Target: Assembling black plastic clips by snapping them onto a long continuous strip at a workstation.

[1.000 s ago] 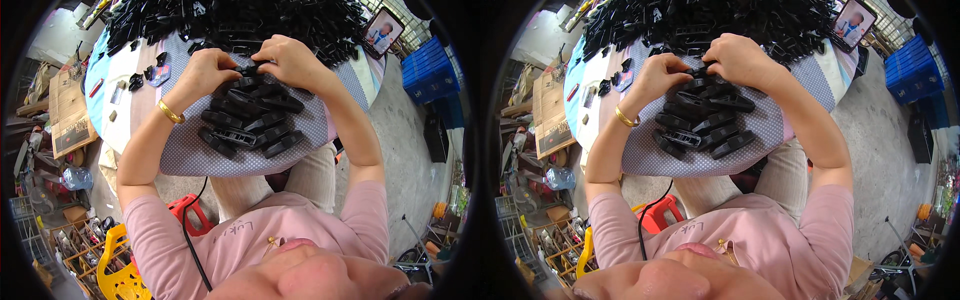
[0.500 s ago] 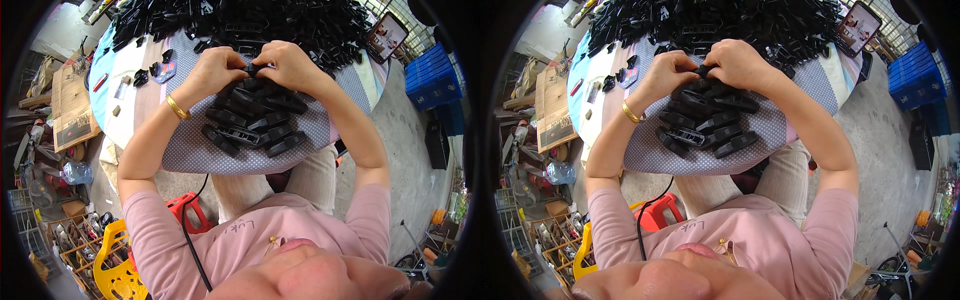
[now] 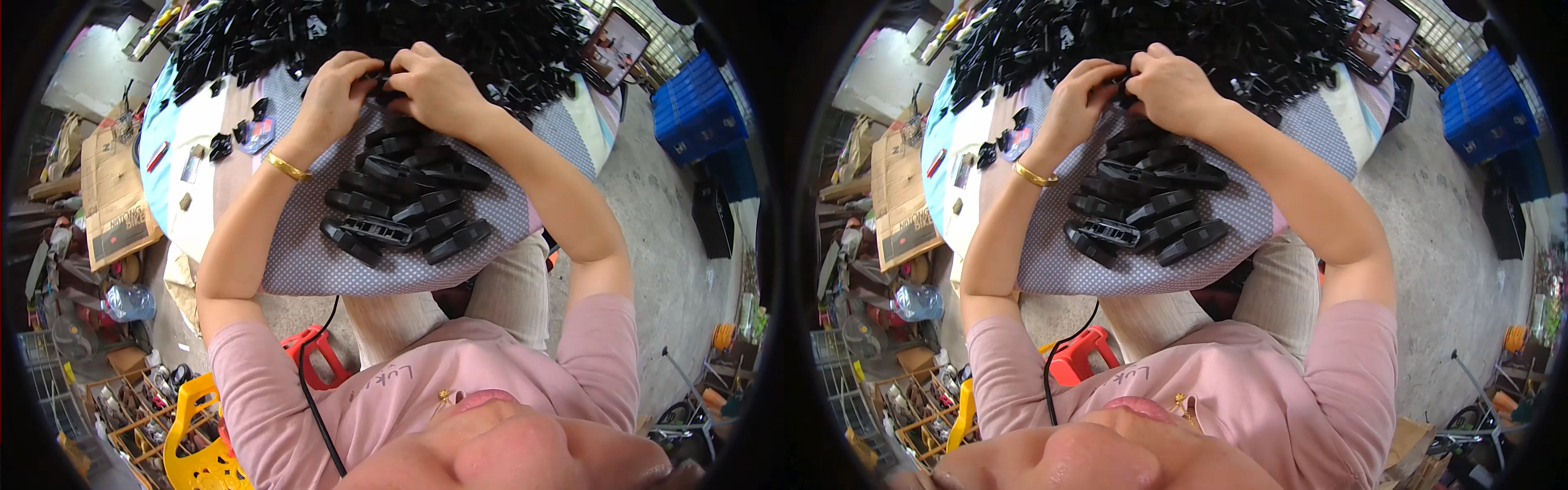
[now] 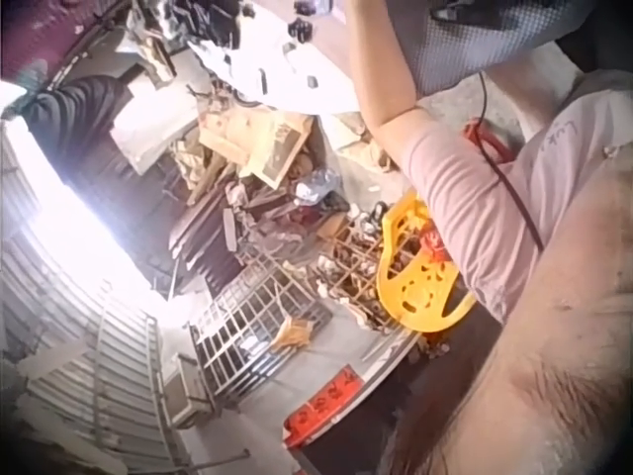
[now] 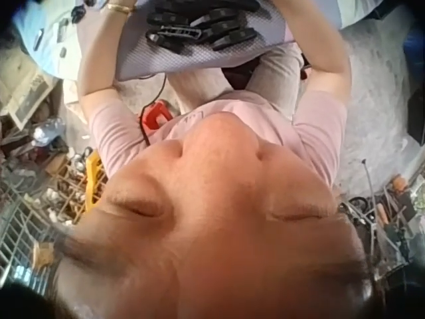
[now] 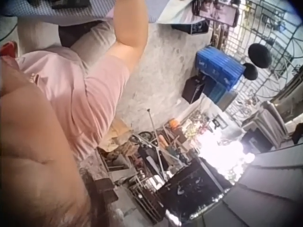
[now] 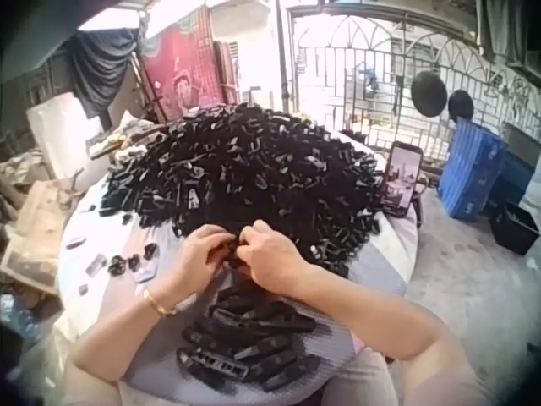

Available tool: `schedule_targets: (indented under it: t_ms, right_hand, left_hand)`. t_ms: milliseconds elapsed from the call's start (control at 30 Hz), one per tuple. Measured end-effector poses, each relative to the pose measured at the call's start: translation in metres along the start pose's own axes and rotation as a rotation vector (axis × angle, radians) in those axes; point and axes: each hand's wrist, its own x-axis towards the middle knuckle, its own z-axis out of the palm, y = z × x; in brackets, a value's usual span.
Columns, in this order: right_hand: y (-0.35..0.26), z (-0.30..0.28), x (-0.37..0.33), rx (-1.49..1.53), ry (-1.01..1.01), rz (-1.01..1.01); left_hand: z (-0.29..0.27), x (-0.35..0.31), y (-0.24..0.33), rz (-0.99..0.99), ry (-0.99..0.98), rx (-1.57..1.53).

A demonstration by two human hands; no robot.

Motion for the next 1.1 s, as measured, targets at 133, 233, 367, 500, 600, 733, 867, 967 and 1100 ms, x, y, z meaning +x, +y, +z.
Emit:
schedule_targets:
  t_ms: [133, 233, 367, 500, 600, 733, 867, 967, 1100]
  right_hand:
    - [0.003, -0.011, -0.002, 0.060, -0.040, 0.030]
    - [0.009, -0.021, -0.008, 0.098, 0.040, 0.051]
    - [0.015, -0.031, -0.009, 0.343, 0.274, 0.228]
    - [0.021, -0.030, -0.012, 0.521, 0.264, 0.317]
    - [0.015, -0.032, -0.011, 0.670, 0.137, 0.328]
    - [0.015, -0.027, -0.012, 0.737, -0.047, 0.301]
    - [0.018, -0.021, -0.016, 0.312, -0.062, 0.135]
    - [0.010, -0.025, -0.018, 0.154, -0.078, 0.156]
    - [0.009, -0.030, -0.017, 0.115, -0.136, 0.136]
  left_hand:
    - [0.005, -0.004, 0.007, 0.120, -0.018, 0.104]
    - [0.004, -0.003, 0.011, 0.183, -0.007, 0.144]
    - [-0.006, -0.009, 0.026, 0.302, -0.021, 0.285]
    - [-0.018, -0.016, 0.031, 0.302, -0.241, 0.202]
    - [-0.022, -0.018, 0.023, 0.286, -0.260, 0.096]
    - [-0.014, -0.019, 0.030, 0.161, -0.206, -0.031]
    - [-0.006, -0.021, 0.031, -0.040, -0.142, -0.053]
    - [-0.012, -0.021, 0.030, -0.123, -0.192, 0.028]
    - [-0.015, -0.023, 0.027, -0.184, -0.169, 0.019]
